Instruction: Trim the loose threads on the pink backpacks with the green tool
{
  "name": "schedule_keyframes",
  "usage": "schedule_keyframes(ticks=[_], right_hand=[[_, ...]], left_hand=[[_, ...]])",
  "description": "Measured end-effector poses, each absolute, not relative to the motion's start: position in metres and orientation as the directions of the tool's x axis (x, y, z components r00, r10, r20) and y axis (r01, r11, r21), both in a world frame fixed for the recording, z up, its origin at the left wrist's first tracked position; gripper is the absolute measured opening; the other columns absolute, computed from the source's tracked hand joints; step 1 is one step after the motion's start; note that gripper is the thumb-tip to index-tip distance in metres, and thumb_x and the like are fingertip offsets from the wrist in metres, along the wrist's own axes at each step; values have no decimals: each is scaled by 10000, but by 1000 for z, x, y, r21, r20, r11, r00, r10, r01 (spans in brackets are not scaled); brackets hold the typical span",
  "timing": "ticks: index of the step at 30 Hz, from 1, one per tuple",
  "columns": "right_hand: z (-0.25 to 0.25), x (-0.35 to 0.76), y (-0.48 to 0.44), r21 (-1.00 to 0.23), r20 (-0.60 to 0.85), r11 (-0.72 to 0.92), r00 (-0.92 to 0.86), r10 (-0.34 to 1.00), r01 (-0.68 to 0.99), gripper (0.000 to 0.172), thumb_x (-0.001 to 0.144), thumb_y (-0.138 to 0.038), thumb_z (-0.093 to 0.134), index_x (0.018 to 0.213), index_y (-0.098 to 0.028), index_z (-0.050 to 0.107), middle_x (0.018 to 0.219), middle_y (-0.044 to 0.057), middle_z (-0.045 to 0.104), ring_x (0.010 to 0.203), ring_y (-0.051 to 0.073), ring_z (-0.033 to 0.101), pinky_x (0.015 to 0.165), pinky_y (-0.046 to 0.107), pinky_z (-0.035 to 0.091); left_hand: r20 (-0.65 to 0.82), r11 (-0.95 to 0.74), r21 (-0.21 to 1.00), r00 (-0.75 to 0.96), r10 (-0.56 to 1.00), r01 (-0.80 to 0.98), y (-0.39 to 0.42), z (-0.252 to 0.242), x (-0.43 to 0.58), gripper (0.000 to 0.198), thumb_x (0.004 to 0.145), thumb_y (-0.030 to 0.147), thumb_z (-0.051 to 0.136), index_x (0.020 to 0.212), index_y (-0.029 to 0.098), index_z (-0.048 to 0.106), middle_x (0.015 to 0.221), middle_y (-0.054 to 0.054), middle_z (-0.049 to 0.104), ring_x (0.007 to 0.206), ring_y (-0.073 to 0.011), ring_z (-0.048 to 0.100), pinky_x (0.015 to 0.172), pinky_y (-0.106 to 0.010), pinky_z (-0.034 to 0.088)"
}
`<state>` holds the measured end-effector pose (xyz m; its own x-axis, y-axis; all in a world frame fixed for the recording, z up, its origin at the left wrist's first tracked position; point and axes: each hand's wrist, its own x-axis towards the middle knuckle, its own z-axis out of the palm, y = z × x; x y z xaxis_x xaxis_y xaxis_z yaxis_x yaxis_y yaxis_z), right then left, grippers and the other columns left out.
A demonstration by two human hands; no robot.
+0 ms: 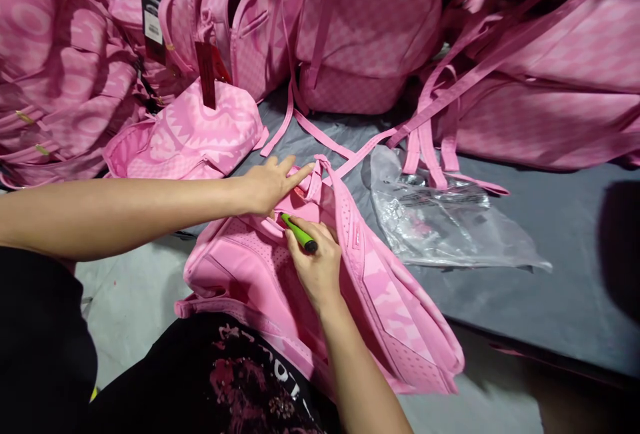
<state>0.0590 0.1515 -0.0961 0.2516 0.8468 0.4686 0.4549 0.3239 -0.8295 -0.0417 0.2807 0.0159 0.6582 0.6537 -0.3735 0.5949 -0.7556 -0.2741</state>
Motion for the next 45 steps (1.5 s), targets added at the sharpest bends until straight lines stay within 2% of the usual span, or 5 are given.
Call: schedule_keyframes(ticks=[10,29,37,40,45], right_hand=[[-101,57,156,-863,424,289,281,861,415,197,908,-253,653,1090,-238,726,1058,65,764,950,226,681,983,456,491],[-80,69,151,-856,423,344,140,895,386,201,874,-206,682,1062,-238,743,908,29,762,771,193,636,826,415,504],[-81,71,157,-862,423,371,89,902,347,188,845,-203,693,1014,-258,755,843,17,760,745,190,652,773,382,502],[-84,71,162,-824,462,395,77,884,407,207,865,-180,673,1042,-261,742,925,22,780,778,196,683,790,393,502],[-82,69,165,-807,435,355,69,898,473,219,890,-180,654,1080,-261,728,1058,27,775,923,220,701,839,402,497]], left_hand=[[-396,-736,-315,622,676,600,280,17,-32,1126,739,188,733,1603,227,13,1496,-212,354,1271,-373,457,940,-413,507],[-466,-735,-88,625,627,672,310,17,-60,1182,742,143,688,1574,336,-129,1652,-232,-112,1434,-347,390,1043,-371,440],[-471,-750,6,663,582,662,319,15,-68,1174,744,157,679,1572,304,-141,1662,-214,-35,1485,-310,315,1086,-341,401],[-447,-667,-31,587,675,744,312,15,-69,1167,759,145,659,1566,296,-170,1649,-243,-59,1395,-302,457,995,-305,463],[-521,-671,-136,523,675,729,305,27,-66,1164,763,160,638,1562,303,-196,1497,-220,365,1056,-260,664,790,-296,510]])
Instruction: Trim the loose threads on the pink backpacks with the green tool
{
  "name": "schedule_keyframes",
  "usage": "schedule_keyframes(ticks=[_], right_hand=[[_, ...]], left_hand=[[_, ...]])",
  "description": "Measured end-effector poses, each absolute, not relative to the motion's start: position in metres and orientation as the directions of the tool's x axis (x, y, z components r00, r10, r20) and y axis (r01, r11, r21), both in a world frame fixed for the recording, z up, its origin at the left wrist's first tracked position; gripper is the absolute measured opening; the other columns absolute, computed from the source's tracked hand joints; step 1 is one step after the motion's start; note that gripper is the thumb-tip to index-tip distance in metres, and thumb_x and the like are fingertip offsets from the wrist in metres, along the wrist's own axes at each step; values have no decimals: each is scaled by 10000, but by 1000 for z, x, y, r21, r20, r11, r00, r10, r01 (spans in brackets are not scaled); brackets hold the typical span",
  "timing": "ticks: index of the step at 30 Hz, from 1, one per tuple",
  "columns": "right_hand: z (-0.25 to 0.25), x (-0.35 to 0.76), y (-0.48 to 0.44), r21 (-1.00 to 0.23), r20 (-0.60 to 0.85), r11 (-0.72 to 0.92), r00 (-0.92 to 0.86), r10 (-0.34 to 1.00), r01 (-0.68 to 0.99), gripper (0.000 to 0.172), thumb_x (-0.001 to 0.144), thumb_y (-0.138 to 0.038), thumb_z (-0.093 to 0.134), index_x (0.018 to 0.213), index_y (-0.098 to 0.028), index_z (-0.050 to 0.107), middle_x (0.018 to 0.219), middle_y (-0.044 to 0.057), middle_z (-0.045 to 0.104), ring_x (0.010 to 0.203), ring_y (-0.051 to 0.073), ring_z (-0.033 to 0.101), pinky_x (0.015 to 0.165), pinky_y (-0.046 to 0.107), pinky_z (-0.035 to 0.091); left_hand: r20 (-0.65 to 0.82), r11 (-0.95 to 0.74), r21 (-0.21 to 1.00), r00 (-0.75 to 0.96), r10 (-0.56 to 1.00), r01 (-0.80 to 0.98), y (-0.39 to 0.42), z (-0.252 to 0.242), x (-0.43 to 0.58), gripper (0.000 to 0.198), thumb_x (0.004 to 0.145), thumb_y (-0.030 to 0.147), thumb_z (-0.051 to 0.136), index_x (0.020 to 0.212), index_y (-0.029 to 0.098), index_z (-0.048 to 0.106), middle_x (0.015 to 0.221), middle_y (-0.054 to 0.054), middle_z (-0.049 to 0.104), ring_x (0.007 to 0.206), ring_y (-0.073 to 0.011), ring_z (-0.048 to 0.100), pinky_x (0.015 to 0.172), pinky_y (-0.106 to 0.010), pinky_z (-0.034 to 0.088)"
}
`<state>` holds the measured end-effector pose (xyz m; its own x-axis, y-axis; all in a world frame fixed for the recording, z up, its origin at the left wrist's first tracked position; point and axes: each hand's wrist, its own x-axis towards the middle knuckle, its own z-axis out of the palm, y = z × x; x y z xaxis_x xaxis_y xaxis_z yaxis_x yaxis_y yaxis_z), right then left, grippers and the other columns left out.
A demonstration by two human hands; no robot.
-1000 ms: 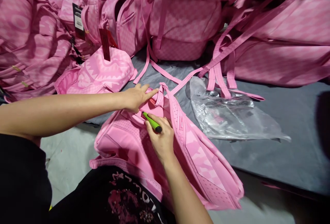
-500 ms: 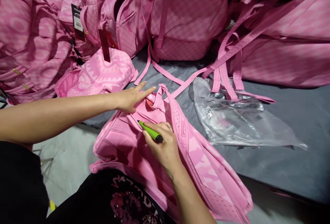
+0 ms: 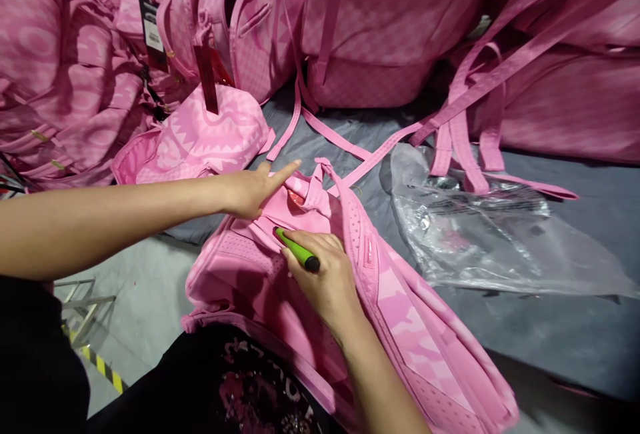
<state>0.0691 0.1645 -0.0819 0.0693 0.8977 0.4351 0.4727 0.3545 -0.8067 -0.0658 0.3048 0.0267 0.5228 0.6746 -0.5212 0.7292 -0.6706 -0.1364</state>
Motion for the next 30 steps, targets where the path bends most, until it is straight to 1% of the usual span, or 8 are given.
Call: schedule_keyframes(ticks=[1,3,7,12,15,23,27,30], right_hand=[[-81,68,164,-813,424,344,74,903,470,224,884,-177,660,1080,-262,726,1051,24,776,913,221,700,836,404,493],[-78,66,164,-823,413,339,71,908,455,237,869,-186,679,1089,-266,719,1042,21,779,889,223,702,846,419,480],[-76,57,167,-846,386,322,73,919,425,238,872,-244,696,1108,-273,703,1016,25,784,862,223,711,944,478,424],[-79,48,174,-843,417,346,93,904,411,254,887,-185,652,1119,-285,683,1073,21,775,931,215,716,1045,521,323],[-81,47,174,-830,419,329,114,901,450,269,882,-184,654,1127,-291,682,1004,15,777,902,209,713,1086,539,288],[-83,43,175,-830,410,288,171,896,478,273,882,-177,643,1128,-286,690,932,6,759,867,197,700,1092,519,293],[-81,42,176,-835,401,281,173,899,474,258,878,-173,639,1110,-269,700,915,2,748,862,191,694,1078,510,306],[-80,40,176,-823,410,274,186,893,498,239,886,-167,639,1104,-244,699,902,4,745,862,188,690,1070,501,312]], left_hand=[[-525,-680,-146,526,669,719,305,28,-66,1159,763,165,637,1564,296,-190,1441,-202,424,1034,-255,664,781,-293,508],[-514,-693,-143,545,662,707,308,28,-67,1144,772,179,631,1565,294,-184,1374,-174,471,1011,-240,659,778,-284,503],[-500,-719,-108,588,636,687,312,22,-72,1104,802,198,611,1564,289,-183,1344,-157,477,1000,-220,645,785,-270,496],[-492,-735,-93,611,620,671,316,18,-74,1057,826,188,594,1573,286,-148,1330,-156,477,1028,-222,633,778,-261,487],[-507,-731,-88,601,618,677,318,17,-71,1058,819,188,603,1577,279,-129,1328,-160,476,1006,-224,641,761,-268,488],[-533,-721,-96,576,620,686,321,17,-67,1056,812,211,626,1581,292,-93,1335,-167,469,936,-218,657,716,-268,483],[-549,-715,-91,565,617,693,322,18,-66,1069,809,201,627,1579,299,-108,1352,-165,459,855,-183,653,700,-255,474],[-555,-715,-74,567,608,695,323,18,-66,1063,813,201,618,1579,300,-111,1355,-163,456,869,-187,648,718,-258,475]])
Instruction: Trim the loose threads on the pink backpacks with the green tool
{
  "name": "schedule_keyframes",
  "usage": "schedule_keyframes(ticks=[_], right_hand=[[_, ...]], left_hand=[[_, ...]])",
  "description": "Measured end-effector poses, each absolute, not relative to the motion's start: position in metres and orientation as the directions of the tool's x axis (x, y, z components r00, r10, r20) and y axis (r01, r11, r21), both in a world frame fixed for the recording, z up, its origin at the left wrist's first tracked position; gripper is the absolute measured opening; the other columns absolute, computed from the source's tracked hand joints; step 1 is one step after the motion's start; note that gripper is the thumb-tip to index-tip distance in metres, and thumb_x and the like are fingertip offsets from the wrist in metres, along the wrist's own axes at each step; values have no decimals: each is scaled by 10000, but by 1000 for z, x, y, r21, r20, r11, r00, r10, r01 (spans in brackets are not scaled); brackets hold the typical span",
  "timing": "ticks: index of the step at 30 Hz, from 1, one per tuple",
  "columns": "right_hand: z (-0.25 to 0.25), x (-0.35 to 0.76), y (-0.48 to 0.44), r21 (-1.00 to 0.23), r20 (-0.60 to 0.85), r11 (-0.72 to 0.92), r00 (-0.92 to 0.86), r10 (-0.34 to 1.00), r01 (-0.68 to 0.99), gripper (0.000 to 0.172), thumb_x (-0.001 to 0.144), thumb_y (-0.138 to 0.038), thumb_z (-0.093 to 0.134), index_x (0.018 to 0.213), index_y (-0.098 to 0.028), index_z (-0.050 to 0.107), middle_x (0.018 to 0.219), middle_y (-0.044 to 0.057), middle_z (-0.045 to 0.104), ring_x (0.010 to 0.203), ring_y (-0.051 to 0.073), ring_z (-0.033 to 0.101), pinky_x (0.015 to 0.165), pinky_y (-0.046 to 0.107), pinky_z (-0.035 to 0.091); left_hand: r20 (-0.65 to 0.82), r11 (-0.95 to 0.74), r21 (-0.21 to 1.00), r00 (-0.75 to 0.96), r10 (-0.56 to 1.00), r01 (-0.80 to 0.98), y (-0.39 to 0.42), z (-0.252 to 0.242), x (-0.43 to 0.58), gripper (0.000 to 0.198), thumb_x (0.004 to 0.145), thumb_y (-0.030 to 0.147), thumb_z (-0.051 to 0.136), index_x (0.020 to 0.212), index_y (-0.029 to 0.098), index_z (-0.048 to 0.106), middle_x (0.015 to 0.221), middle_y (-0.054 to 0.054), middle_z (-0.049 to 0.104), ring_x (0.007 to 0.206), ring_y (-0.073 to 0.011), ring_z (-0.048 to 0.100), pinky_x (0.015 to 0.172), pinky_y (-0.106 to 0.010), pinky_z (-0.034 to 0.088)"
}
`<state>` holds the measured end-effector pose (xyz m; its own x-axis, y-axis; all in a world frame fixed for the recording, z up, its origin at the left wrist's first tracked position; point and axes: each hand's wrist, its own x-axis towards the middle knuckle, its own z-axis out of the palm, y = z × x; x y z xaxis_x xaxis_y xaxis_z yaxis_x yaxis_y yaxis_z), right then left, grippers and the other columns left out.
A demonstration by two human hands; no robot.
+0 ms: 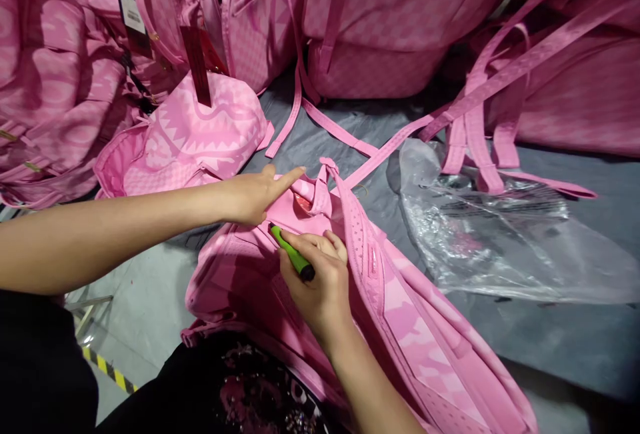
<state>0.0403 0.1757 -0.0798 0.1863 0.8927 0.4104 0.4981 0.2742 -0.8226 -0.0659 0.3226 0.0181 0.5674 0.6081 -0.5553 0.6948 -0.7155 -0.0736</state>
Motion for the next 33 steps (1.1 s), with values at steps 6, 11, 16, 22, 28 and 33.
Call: schedule_keyframes(ticks=[6,11,16,22,28,33], right_hand=[[-80,40,175,-816,419,282,181,890,504,231,887,-162,635,1095,-241,696,891,3,737,852,186,685,1066,497,322],[-80,41,175,-829,401,274,177,899,487,242,880,-150,632,1093,-245,697,940,14,744,889,192,685,1053,492,334],[-79,40,177,-832,397,257,206,894,492,235,890,-159,622,1091,-256,694,968,19,757,890,196,690,1058,505,326],[-80,47,180,-887,319,242,143,937,392,242,877,-188,643,1097,-260,713,978,19,759,886,190,694,1061,484,348],[-76,43,181,-913,278,209,161,947,350,242,861,-175,659,1073,-264,731,979,-1,771,917,190,693,1088,477,294],[-73,43,180,-912,271,187,193,943,365,251,859,-171,664,1082,-266,727,1014,1,773,936,197,686,1077,482,297]], left_hand=[[-561,-713,-79,560,610,697,323,18,-65,1066,811,215,636,1577,308,-100,1363,-155,445,875,-185,653,728,-256,477],[-571,-716,-91,553,607,692,323,17,-64,1061,814,203,636,1580,290,-92,1373,-177,431,899,-208,661,701,-259,471],[-559,-722,-81,568,603,687,324,16,-65,1055,812,199,637,1582,286,-80,1358,-169,443,896,-203,660,710,-258,470],[-541,-726,-87,579,609,682,326,12,-67,1012,831,206,606,1580,302,-68,1309,-150,466,916,-215,657,696,-256,462],[-531,-724,-89,582,616,684,326,12,-66,1020,817,216,621,1581,283,-52,1283,-139,475,872,-198,648,738,-274,477],[-536,-727,-80,586,608,681,328,10,-68,1019,823,228,615,1580,268,-65,1249,-134,479,899,-197,632,753,-269,479]])
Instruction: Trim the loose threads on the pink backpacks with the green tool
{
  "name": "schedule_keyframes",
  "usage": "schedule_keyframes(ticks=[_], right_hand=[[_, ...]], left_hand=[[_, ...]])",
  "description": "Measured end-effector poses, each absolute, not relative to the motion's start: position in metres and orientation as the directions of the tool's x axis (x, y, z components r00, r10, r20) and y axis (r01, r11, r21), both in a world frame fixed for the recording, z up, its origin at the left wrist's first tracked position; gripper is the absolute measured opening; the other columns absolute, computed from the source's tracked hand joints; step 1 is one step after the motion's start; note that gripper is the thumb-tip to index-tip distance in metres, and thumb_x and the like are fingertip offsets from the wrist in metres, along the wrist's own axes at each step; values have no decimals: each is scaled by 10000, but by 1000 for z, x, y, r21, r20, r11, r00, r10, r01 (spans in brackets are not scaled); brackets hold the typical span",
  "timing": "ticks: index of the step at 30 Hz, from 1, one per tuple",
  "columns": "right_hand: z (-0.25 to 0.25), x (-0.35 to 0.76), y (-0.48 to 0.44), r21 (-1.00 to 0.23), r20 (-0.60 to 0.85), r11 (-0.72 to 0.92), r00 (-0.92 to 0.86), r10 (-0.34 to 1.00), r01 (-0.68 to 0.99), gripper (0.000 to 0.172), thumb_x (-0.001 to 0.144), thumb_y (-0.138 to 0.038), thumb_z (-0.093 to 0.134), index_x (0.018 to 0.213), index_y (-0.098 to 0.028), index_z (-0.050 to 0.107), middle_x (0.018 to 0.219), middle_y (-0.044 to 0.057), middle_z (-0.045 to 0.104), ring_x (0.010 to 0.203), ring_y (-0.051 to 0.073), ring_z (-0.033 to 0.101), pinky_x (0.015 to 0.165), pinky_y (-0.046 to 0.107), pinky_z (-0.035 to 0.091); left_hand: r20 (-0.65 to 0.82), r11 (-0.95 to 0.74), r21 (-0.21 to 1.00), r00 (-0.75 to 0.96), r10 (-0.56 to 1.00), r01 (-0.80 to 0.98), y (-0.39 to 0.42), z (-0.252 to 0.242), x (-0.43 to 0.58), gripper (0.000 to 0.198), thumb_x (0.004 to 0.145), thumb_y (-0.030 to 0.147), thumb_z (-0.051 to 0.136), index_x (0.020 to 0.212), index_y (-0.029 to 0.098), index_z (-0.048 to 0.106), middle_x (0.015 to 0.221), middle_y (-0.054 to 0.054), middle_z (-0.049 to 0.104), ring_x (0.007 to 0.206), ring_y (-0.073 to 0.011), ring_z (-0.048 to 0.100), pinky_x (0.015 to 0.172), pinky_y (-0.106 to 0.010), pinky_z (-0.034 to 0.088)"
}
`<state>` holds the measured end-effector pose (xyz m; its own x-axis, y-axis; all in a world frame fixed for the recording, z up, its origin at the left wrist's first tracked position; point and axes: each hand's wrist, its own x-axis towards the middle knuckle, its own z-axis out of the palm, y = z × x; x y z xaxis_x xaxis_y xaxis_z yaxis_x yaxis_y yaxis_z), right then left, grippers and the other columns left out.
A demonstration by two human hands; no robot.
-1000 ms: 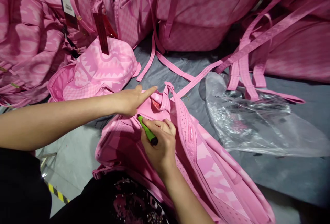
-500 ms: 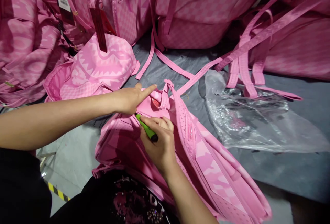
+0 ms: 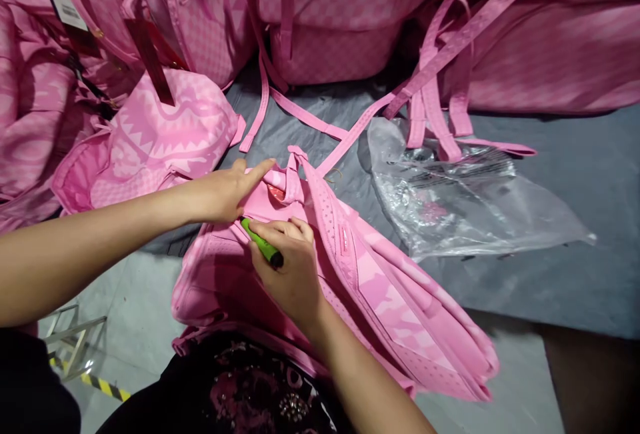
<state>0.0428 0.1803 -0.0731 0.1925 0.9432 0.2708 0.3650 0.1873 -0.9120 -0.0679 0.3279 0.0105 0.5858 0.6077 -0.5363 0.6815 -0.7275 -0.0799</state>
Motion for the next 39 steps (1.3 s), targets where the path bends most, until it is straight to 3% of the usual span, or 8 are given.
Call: schedule_keyframes(ticks=[14,26,30,35,39], right_hand=[[-72,44,181,-912,284,209,175,943,354,253,858,-157,670,1085,-258,720,1056,9,774,982,200,690,1096,487,294],[-72,45,178,-877,289,172,206,935,449,264,855,-152,659,1092,-249,723,1021,31,773,947,216,689,1063,498,320],[-70,41,180,-904,282,196,187,941,379,249,857,-161,674,1084,-249,727,1039,16,781,967,196,695,1083,460,306],[-70,32,187,-907,242,140,220,945,398,198,848,-197,700,1024,-269,755,1007,-13,789,951,167,702,1049,381,374],[-49,50,177,-951,211,164,160,964,260,159,865,-242,689,1006,-225,761,993,1,788,916,139,710,925,280,501]], left_hand=[[-530,-737,-62,604,595,673,329,10,-69,994,830,225,602,1581,255,-48,1246,-143,473,937,-215,633,759,-275,478],[-518,-730,-71,601,609,679,328,9,-70,1000,818,228,603,1578,270,-46,1245,-130,488,906,-212,654,737,-271,480],[-501,-742,-38,629,594,670,329,11,-72,973,824,245,592,1583,268,-16,1240,-134,495,930,-227,664,759,-281,488],[-489,-745,6,652,580,667,333,3,-79,931,826,257,540,1583,211,-1,1164,-140,511,936,-279,659,807,-340,492],[-446,-765,17,690,570,644,341,-8,-82,890,841,242,469,1577,185,-29,1115,-136,532,951,-301,649,844,-362,475]])
